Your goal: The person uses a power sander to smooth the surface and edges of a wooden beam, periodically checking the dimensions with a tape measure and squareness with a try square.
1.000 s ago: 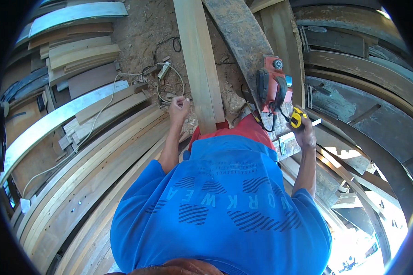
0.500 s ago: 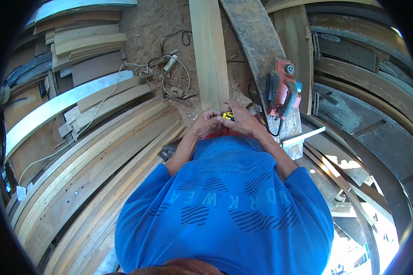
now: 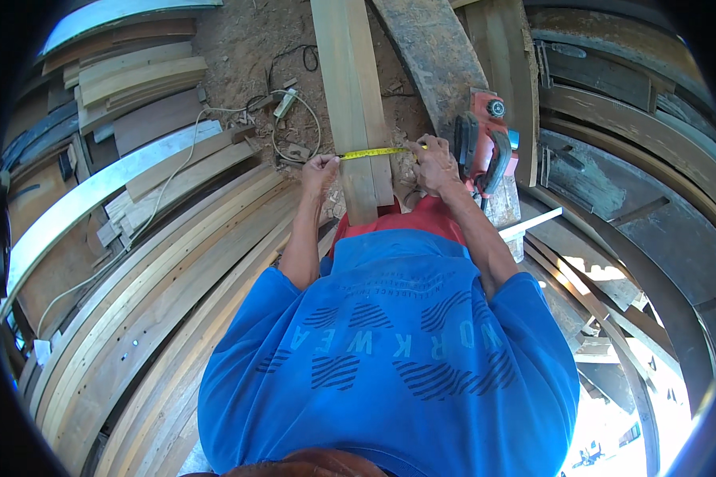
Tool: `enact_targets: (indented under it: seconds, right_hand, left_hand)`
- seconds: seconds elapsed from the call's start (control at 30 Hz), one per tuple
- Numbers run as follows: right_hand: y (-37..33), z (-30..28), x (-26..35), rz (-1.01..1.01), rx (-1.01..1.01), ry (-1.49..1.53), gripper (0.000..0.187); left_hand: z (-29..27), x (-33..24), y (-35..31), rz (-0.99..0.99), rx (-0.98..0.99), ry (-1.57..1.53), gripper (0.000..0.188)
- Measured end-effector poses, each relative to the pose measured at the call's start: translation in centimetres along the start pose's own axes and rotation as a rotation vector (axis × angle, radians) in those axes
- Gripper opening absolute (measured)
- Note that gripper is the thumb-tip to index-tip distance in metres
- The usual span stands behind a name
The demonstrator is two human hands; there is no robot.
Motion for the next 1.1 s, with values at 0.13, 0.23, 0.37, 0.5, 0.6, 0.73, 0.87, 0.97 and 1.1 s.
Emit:
enact_targets:
  seconds: [0.13,0.23,0.37,0.5,0.6,0.73,0.87,0.97,1.1]
  right_hand:
    - [0.0,0.5,-0.4,0.0,-0.037,0.05,0.055]
    - [0.2,0.7,-0.3,-0.005,-0.044,0.067,0.055]
    - [0.1,0.7,-0.5,-0.032,-0.072,0.068,0.055]
    - [0.1,0.9,-0.6,-0.005,-0.036,0.07,0.056]
    - [0.1,0.7,-0.6,-0.006,-0.057,0.089,0.055]
    - [0.2,0.9,-0.6,-0.006,-0.049,0.095,0.055]
    - [0.3,0.8,-0.6,-0.016,-0.055,0.077,0.056]
    - [0.2,0.7,-0.6,-0.013,-0.055,0.085,0.056]
    - [0.4,1.4,-0.9,0.005,0.008,0.072,0.057]
  left_hand:
    - [0.3,0.3,0.0,0.007,0.027,-0.014,0.015]
    - [0.0,-0.1,0.1,0.06,-0.017,0.019,0.012]
    - [0.1,-0.3,-0.1,0.048,-0.015,0.024,0.012]
    - [0.4,-0.5,-0.3,0.031,-0.004,0.023,0.011]
    - [0.4,-0.7,-0.5,0.024,-0.015,0.041,0.01]
    - [0.4,-1.0,-0.5,0.059,-0.015,0.035,0.01]
    - [0.3,-0.9,-0.5,0.011,-0.006,0.061,0.012]
    - [0.2,-0.7,-0.4,0.004,-0.009,0.071,0.012]
    - [-0.2,-0.4,-0.2,0.003,-0.032,0.092,0.013]
Point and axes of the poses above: each hand's wrist, its own y-axis towards the middle knuckle, its own z-axis out of the palm, x = y × z, the point moved 9 cm from there along y, towards the middle knuckle, and after that the axes turned 10 degrees about -y, right-handed, at the moved point
